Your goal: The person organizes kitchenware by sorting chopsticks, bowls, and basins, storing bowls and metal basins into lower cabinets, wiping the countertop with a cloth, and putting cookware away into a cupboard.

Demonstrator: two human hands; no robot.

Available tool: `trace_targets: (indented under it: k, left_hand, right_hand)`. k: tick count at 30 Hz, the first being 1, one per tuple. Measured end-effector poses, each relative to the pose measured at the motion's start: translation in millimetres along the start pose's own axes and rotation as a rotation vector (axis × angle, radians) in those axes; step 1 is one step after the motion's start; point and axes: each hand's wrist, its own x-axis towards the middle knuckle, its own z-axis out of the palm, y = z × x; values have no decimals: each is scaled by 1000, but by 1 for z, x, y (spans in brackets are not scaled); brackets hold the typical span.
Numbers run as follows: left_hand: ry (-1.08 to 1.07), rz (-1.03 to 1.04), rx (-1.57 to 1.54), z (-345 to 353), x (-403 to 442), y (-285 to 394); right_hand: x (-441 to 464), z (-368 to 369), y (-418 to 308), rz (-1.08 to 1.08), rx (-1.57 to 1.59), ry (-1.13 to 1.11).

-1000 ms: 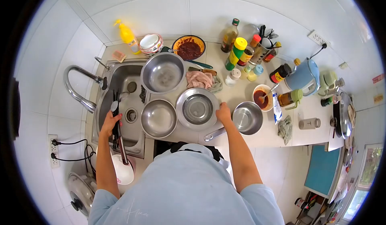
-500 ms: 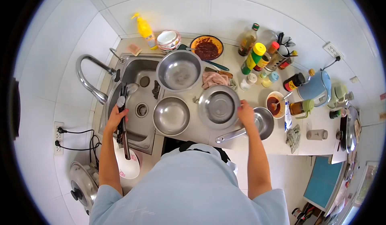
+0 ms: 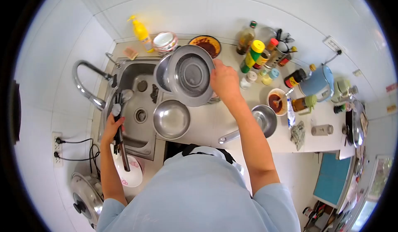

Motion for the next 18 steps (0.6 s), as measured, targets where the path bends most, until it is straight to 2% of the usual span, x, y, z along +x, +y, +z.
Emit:
trace_targets:
  k: [3, 5, 7, 8, 14, 18]
  left_hand:
    - [-42, 53, -6, 14, -1, 28]
    - [-85, 77, -17, 28, 1, 51]
    - [-196, 205, 5, 53, 6, 81]
    - [-241, 192, -53, 70, 6, 98]
    - [-461, 372, 119, 162, 18, 146]
    - [-511, 368, 173, 202, 11, 161]
  right_hand:
    - [-23, -11, 55, 125, 4, 0]
    - [-43, -7, 94, 325, 42, -144]
    - [-64, 3, 123, 400, 32, -197]
    - [-74, 10, 135, 464, 25, -252]
    - [-110, 44, 167, 540, -87, -302]
    - [-106, 42, 155, 567, -156, -358]
